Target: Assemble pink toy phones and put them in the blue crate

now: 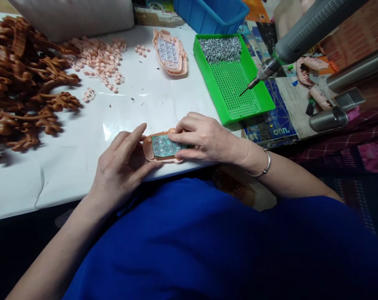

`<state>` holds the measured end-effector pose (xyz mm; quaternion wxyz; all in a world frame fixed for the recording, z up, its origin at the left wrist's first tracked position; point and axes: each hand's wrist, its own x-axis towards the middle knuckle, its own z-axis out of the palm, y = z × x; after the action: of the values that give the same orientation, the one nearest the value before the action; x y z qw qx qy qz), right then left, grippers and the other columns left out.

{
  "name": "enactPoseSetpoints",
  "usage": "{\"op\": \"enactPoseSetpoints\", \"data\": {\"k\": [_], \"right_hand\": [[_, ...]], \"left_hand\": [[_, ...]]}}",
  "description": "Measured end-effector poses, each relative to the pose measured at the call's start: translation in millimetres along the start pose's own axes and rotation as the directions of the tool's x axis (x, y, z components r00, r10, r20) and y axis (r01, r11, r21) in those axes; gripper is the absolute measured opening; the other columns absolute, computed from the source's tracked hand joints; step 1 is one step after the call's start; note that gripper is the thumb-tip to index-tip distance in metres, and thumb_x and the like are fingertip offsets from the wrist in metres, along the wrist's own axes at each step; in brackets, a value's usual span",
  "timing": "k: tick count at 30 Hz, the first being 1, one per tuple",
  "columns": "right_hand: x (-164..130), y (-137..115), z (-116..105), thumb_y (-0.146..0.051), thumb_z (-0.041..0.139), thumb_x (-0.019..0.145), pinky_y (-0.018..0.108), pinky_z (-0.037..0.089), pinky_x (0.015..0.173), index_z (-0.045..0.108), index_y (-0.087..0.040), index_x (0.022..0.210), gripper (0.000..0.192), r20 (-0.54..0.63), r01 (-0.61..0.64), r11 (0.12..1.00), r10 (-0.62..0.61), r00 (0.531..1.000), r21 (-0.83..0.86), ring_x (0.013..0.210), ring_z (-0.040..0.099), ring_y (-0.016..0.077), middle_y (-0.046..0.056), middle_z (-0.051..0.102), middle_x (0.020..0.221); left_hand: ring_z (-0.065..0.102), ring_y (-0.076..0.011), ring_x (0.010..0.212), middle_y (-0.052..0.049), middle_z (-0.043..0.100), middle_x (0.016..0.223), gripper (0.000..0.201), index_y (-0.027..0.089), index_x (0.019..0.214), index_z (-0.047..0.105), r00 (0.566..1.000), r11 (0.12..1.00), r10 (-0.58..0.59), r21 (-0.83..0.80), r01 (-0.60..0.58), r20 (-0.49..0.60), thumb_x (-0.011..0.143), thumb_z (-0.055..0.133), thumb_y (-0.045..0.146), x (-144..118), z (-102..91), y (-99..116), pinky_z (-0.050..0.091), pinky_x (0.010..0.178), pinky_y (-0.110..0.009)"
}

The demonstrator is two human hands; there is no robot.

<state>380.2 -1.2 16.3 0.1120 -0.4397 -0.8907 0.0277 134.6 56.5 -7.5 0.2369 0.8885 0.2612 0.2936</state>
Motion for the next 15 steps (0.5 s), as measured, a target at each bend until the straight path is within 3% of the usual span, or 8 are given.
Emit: {"op": "enactPoseSetpoints", "data": {"k": [5,9,12,15], "right_hand": [[1.0,0.6,0.6,-0.052,0.041,0.100,0.036,0.045,0.084,0.066,-0.011,0.112,0.050,-0.008,0.010,1.000,-0.010,1.000,-0.010,0.090,0.049,0.0199,0.011,0.059,0.099],[3.1,-0.9,0.8,-0.049,0.046,0.099,0.034,0.045,0.082,0.065,-0.011,0.112,0.045,-0.020,-0.006,1.000,0.006,1.000,-0.014,0.090,0.049,0.0199,0.011,0.059,0.099],[6.1,-3.5,-1.3,-0.040,0.050,0.098,0.034,0.044,0.083,0.065,-0.013,0.115,0.035,0.032,-0.050,0.999,0.050,0.998,-0.016,0.091,0.050,0.0205,0.010,0.059,0.099],[8.2,-7.1,-2.4,-0.034,0.055,0.096,0.035,0.045,0.086,0.063,-0.011,0.117,0.032,0.111,-0.082,0.997,0.080,0.991,0.008,0.094,0.051,0.0217,0.010,0.060,0.100]], "left_hand": [[0.064,-0.0175,0.085,-0.007,0.063,0.101,0.063,0.019,0.144,0.045,0.997,0.998,0.068,0.014,-0.068,0.027,0.088,0.070,0.035,1.3,-6.0,0.9,0.057,0.072,-0.029],[0.061,-0.0264,0.099,-0.013,0.059,0.114,0.053,0.017,0.135,0.050,0.982,0.968,0.189,0.167,-0.186,-0.005,0.087,0.069,0.032,9.8,-7.2,14.6,0.055,0.082,-0.040],[0.062,-0.0235,0.093,-0.012,0.063,0.105,0.024,0.016,0.112,0.058,0.919,0.911,0.391,0.121,-0.393,0.043,0.089,0.062,0.014,21.2,1.8,26.3,0.054,0.079,-0.037],[0.062,-0.0203,0.083,-0.008,0.066,0.093,0.020,0.015,0.109,0.055,0.864,0.860,0.497,0.082,-0.503,0.083,0.092,0.052,0.005,31.1,13.4,30.7,0.053,0.075,-0.033]]}}
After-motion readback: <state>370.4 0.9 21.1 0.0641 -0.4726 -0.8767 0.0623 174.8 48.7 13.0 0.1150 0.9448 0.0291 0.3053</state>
